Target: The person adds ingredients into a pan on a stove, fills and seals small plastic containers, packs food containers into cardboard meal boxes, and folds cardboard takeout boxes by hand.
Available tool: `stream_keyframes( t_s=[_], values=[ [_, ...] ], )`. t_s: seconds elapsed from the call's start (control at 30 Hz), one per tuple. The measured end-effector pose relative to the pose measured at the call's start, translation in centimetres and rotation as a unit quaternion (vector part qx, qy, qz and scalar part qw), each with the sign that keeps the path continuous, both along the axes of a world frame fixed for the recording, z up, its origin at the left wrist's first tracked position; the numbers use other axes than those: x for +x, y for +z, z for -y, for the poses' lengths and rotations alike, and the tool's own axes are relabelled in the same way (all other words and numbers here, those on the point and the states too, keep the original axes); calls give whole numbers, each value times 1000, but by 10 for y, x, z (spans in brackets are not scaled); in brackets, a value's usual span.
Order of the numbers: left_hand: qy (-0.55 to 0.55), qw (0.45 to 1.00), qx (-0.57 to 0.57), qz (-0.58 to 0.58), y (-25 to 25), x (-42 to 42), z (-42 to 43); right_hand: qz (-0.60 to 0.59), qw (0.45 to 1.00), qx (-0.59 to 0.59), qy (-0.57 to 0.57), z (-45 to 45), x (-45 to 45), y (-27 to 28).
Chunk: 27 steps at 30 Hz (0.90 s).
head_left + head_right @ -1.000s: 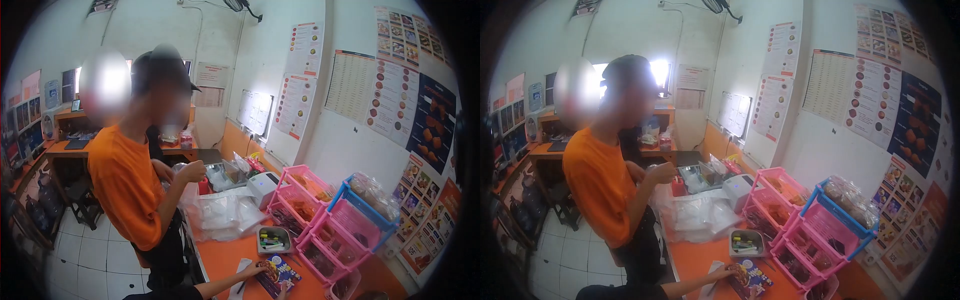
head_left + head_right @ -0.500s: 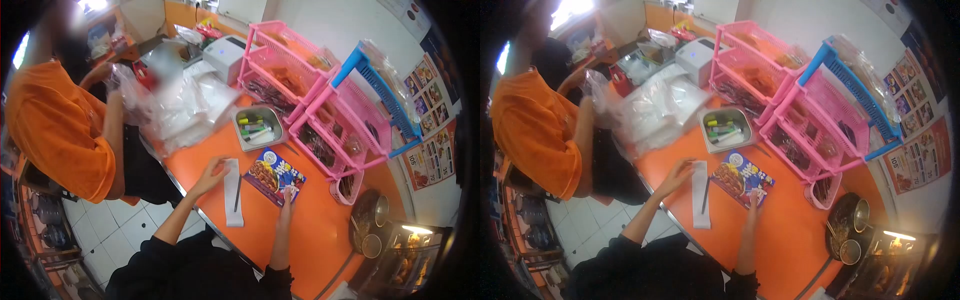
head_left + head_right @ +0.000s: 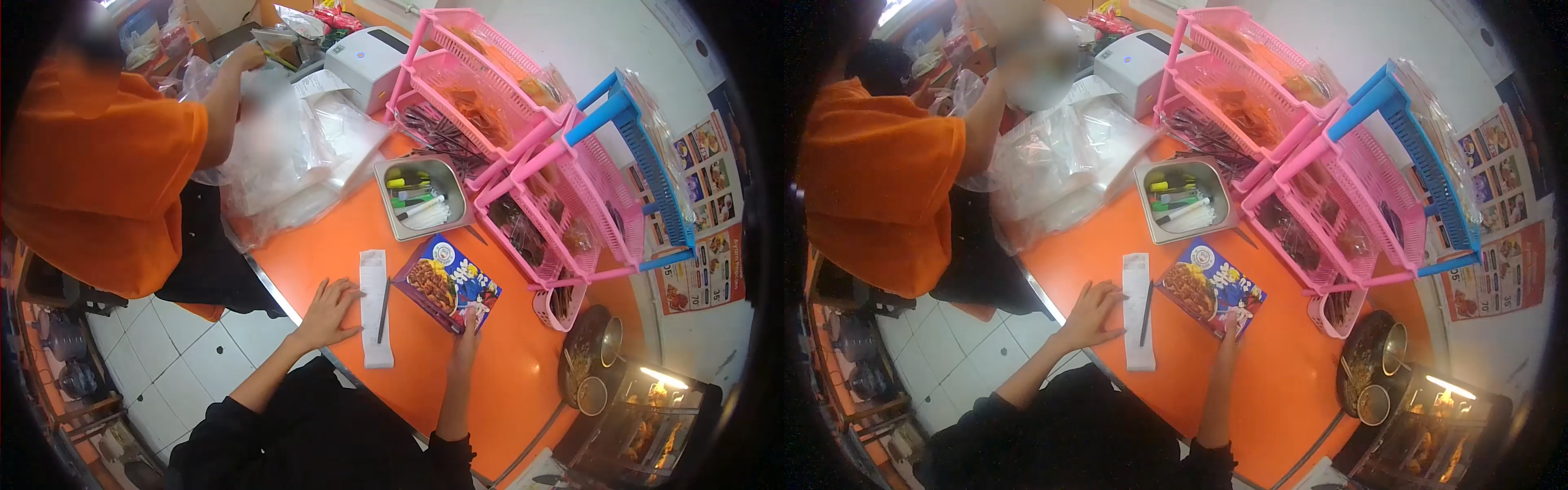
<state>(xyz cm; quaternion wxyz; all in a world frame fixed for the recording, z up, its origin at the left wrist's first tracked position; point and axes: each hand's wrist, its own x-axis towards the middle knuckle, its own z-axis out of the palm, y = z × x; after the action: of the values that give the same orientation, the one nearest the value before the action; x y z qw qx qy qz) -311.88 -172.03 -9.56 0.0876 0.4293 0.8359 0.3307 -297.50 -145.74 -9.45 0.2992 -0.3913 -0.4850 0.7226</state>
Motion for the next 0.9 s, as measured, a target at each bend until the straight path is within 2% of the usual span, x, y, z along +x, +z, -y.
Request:
stream_keyframes(
  t_s=[0.1,0.2,0.3,0.33,0.4,0.43,0.53,0.6,0.63,0.7,0.8,0.83,0.9],
  values=[
    [3,1000,12,-7,-2,-1,0,12,999,30,11,-3,3,-5],
    [8,1000,21,3,-1,2,-1,14,1000,-9,6,8,-1,17],
    [32,999,9,20,11,1,-4,14,999,30,7,-4,9,-12],
    [42,999,4,25,17,1,-8,49,995,83,-17,0,6,-6],
    [92,988,120,34,33,-8,-27,118,973,185,-71,7,1,4],
    [105,981,158,33,43,-17,-37,89,977,172,-94,-9,14,-42],
    [119,958,262,-8,91,-58,-82,37,955,227,-185,-12,-6,39],
    [85,950,296,-45,124,-100,-118,31,939,301,-162,-28,-16,59],
    [69,957,275,-64,131,-124,-139,28,929,337,-151,-37,-20,68],
    [55,964,232,-115,117,-184,-182,34,936,327,-125,-48,-27,80],
    [55,969,179,-161,75,-268,-239,36,935,335,-107,-52,-36,95],
    [58,970,164,-167,75,-285,-250,37,933,342,-104,-52,-37,98],
    [31,975,-12,-219,73,-305,-260,47,931,349,-98,-59,-30,90]
  ],
)
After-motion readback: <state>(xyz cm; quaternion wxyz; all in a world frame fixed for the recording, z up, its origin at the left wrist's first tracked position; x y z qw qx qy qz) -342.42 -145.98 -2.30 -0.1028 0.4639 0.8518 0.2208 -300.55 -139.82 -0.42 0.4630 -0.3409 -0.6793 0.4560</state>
